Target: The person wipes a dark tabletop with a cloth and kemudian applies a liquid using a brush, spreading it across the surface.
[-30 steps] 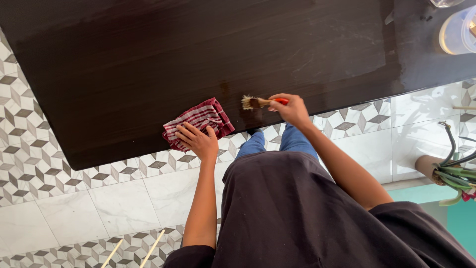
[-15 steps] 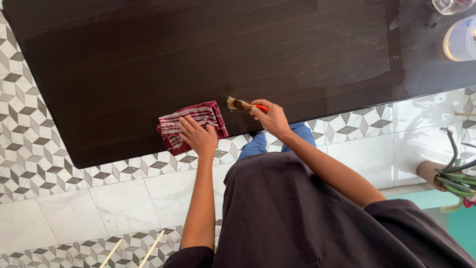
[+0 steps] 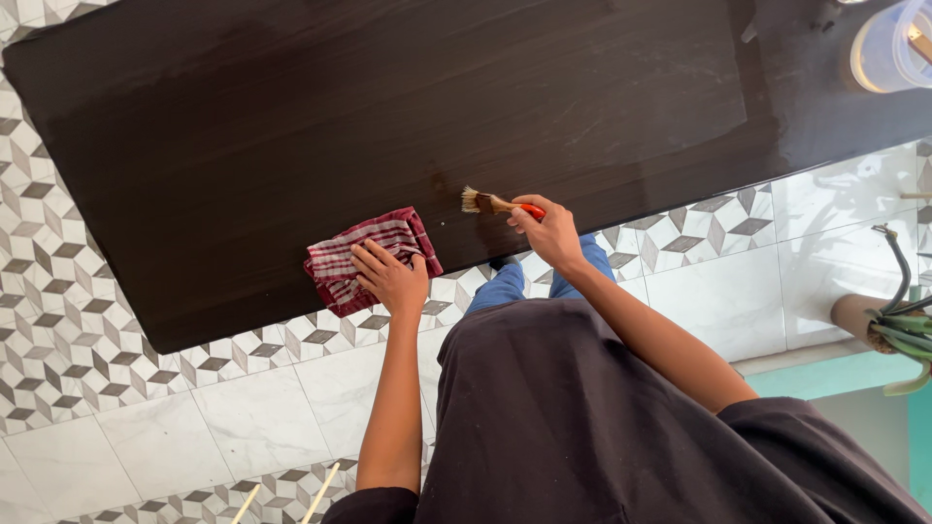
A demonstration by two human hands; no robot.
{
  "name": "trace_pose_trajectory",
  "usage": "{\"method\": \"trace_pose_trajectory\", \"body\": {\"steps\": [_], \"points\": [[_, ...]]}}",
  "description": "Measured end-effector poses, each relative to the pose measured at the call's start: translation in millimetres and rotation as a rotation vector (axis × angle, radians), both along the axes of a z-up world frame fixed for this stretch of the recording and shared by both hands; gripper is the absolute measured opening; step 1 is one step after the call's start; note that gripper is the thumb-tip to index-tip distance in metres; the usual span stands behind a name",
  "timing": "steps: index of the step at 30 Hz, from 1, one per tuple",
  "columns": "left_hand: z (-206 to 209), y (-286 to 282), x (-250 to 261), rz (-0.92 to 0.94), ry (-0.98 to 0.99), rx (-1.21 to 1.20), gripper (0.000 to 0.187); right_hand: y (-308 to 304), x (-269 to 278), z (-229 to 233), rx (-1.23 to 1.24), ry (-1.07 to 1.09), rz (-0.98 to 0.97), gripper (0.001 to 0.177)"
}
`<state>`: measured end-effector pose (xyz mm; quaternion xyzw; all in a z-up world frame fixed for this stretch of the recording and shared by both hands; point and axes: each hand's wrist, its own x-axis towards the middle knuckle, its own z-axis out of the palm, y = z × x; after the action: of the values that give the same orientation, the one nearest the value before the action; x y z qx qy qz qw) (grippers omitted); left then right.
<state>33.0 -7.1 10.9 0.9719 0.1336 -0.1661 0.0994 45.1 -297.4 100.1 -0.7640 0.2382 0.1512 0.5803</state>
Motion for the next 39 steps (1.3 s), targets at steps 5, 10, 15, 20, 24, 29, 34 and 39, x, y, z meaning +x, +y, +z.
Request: {"method": "trace_pose_trajectory", "body": {"steps": [5,10,15,20,24,29,34,39], "points": [[-5,0,2,0.008,0.036,0.010,0.099,-21,-8,2,0.024,-0.018,-0.073,0.030],[-8,0,2,0.006,0.041,0.015,0.100,-44,-15,-2,0.039,-0.073,-0.164,0.028],[-9,-3,6,0.024,0.056,0.025,0.097,-70,-21,-2,0.019,-0.074,-0.249,0.028],[-4,-8,9,0.070,0.094,0.016,0.097,-105,-33,-4,0.054,-0.082,-0.350,0.027],[-4,-10,11,0.081,0.116,0.013,0.097,-139,-44,-9,0.078,-0.080,-0.414,0.027],[-3,-14,12,0.097,0.128,0.007,0.098,-184,-61,-15,0.056,-0.129,-0.473,0.026],[-5,-16,14,0.104,0.139,0.020,0.098,-232,-73,-19,-0.030,-0.139,-0.545,0.026],[-10,-19,15,0.124,0.145,0.020,0.097,-280,-80,-23,-0.112,-0.172,-0.599,0.024]]}}
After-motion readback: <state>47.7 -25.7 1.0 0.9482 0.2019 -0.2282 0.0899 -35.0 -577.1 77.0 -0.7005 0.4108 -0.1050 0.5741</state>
